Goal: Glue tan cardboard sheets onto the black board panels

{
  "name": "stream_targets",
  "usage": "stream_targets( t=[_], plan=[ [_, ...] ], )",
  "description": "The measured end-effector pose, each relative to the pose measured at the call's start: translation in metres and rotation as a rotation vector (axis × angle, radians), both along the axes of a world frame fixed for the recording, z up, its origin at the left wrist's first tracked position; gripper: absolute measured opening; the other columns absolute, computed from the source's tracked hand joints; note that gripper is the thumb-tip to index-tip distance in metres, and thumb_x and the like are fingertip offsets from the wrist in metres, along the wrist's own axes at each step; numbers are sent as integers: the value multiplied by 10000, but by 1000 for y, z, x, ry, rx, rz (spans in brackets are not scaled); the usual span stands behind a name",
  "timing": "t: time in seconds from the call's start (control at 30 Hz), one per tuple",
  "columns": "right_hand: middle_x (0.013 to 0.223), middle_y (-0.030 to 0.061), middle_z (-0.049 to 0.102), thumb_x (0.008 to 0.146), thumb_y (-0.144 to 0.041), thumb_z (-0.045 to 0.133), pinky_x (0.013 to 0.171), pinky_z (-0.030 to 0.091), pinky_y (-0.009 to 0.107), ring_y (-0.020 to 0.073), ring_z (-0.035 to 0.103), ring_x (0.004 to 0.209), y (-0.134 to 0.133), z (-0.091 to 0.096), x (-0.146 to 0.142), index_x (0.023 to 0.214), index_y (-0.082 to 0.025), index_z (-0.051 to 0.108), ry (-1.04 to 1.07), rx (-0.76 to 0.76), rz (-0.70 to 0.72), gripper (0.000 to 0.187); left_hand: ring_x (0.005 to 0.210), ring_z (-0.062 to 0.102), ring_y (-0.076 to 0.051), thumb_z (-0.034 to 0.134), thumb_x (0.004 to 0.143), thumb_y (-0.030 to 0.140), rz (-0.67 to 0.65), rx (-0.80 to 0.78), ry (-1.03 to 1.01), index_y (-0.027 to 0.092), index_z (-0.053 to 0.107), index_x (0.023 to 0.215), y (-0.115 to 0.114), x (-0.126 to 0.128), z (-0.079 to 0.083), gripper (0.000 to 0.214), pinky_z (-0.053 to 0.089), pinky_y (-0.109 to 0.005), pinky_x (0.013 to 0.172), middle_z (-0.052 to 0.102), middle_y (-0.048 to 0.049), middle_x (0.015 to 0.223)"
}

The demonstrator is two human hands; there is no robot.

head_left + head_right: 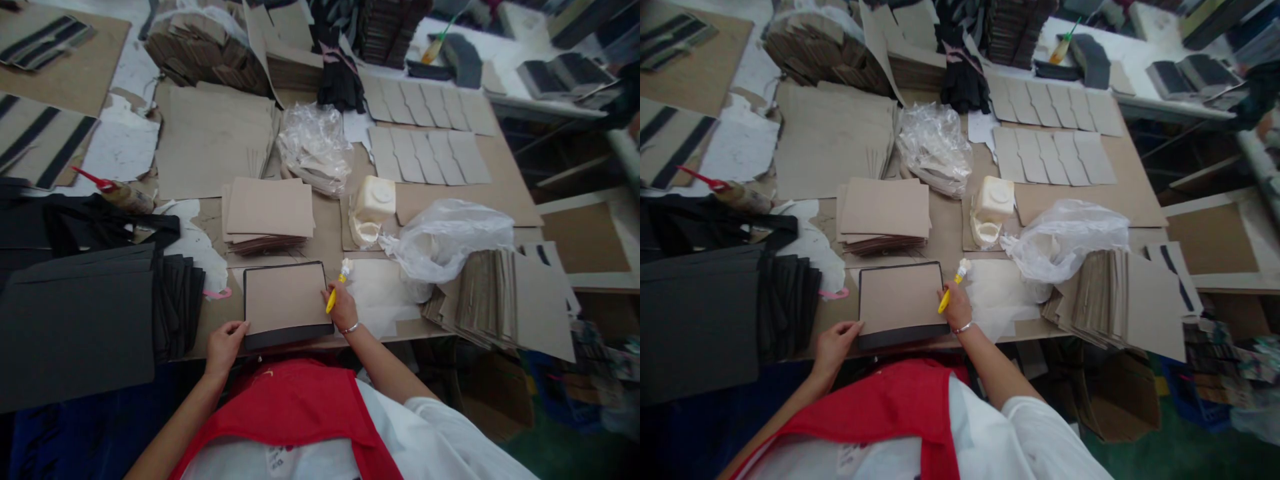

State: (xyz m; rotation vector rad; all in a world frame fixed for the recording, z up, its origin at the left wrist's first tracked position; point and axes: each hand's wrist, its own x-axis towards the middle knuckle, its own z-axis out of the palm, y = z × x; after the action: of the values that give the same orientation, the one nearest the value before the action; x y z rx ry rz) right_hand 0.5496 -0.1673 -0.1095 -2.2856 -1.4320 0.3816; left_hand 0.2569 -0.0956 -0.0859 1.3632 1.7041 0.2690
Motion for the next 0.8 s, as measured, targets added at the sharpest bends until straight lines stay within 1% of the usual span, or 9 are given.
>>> stream_targets(
  t=[0.17,0.37,0.6,0.8],
  plan=[
    [810,66,649,866,-322,489,628,452,267,178,620,697,2,2,0,964,-184,504,-8,-13,17,169,665,616,-186,588,655,513,-8,10,14,181,694,701,1,-1,-2,352,433,-252,606,693,-22,672],
    [751,58,634,851,-348,488,566,400,261,174,586,632,4,1,-1,969,-168,521,-11,-65,9,217,640,599,-172,587,667,476,-19,21,10,159,694,681,2,1,-4,335,419,-251,603,685,-42,658],
    [738,66,614,858,-446,427,531,346,265,146,513,564,7,-5,1,982,-157,531,-27,8,44,331,620,588,-157,579,704,403,-19,46,1,136,701,694,6,-1,-6,295,401,-251,604,675,-56,655],
    [693,43,597,848,-454,428,510,334,263,136,472,521,8,-1,-1,964,-170,532,-42,25,23,324,633,599,-162,588,718,381,-30,45,-16,133,700,684,5,-1,-1,274,401,-250,603,686,-63,670]
  ],
)
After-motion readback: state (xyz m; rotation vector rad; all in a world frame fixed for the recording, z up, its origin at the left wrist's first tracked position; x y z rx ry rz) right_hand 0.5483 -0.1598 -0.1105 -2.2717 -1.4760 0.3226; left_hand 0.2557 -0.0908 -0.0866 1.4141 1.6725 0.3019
